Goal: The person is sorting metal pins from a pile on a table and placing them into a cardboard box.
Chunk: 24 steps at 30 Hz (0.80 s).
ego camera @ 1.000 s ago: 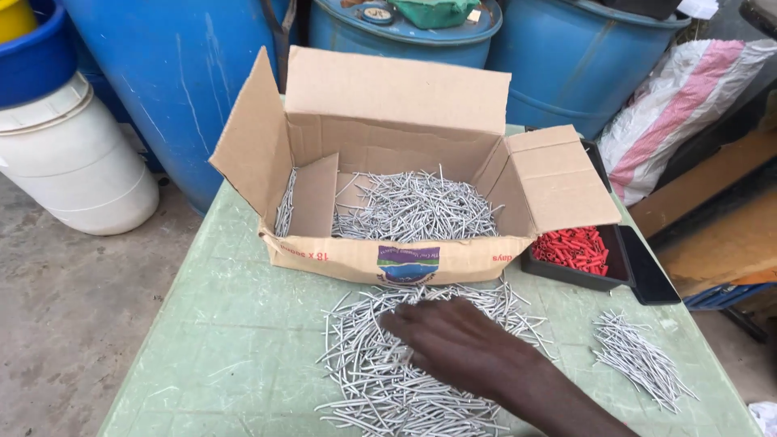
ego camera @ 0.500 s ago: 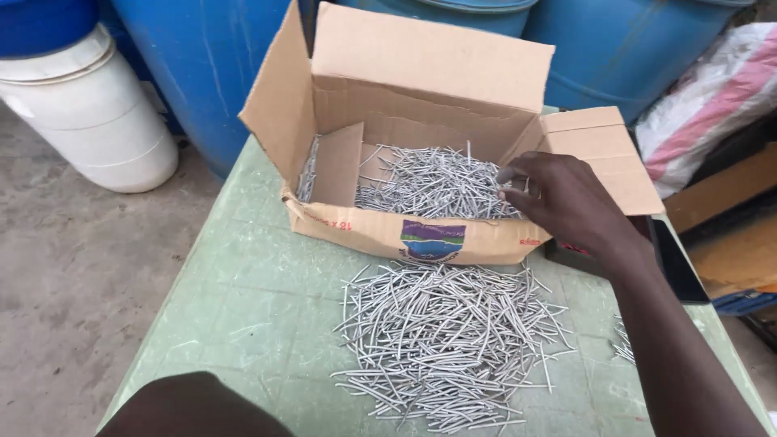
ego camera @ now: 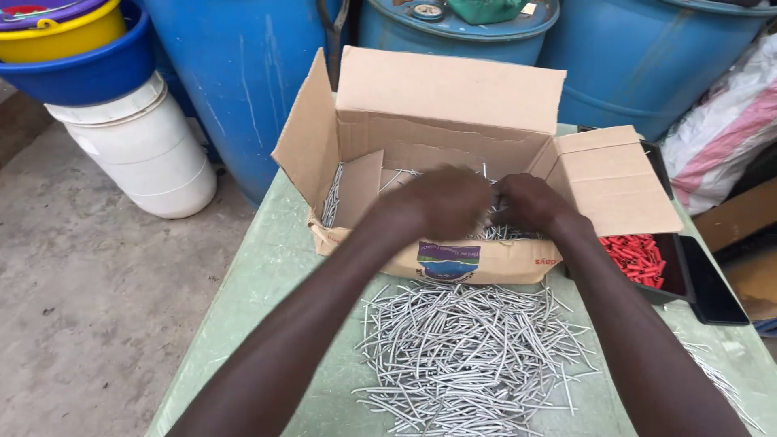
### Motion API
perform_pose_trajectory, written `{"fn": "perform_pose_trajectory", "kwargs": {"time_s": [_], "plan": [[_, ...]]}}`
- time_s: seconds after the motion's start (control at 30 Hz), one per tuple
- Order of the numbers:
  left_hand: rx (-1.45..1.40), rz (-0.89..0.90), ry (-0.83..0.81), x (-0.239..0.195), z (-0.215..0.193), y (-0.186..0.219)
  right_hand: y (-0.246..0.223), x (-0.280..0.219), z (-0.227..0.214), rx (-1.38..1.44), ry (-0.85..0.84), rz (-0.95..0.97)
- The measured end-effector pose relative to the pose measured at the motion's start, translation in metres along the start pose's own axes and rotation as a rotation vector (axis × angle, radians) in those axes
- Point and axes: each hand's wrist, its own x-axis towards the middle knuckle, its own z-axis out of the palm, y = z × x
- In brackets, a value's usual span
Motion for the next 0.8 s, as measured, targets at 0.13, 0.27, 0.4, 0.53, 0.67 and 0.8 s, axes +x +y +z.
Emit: {"fn": "perform_pose_trajectory", "kwargs": {"time_s": [0.13,0.27,0.4,0.53,0.67,0.8], "plan": [[0.003,-0.046,0.082,0.067,0.061,-0.083,0.001,0.0,-0.003,0.122,0.041,-0.058],[-0.159,-0.084,-0.013,0.062,0.083,-0.073,0.02,0.023,0.017,0.151,0.126,0.067],[-0.24,-0.055,0.016,0.067,0.081,-0.078,0.026,0.043,0.029,0.148,0.197,0.101],[-0.506,-0.003,0.213,0.051,0.057,-0.078,0.029,0.026,0.018,0.194,0.247,0.108],[-0.775,-0.148,0.285,0.061,0.058,-0.087,-0.003,-0.032,-0.031,0.393,0.2,-0.041],[-0.934,-0.174,0.313,0.058,0.053,-0.084,-0.017,-0.056,-0.059,0.417,0.128,0.006]]}}
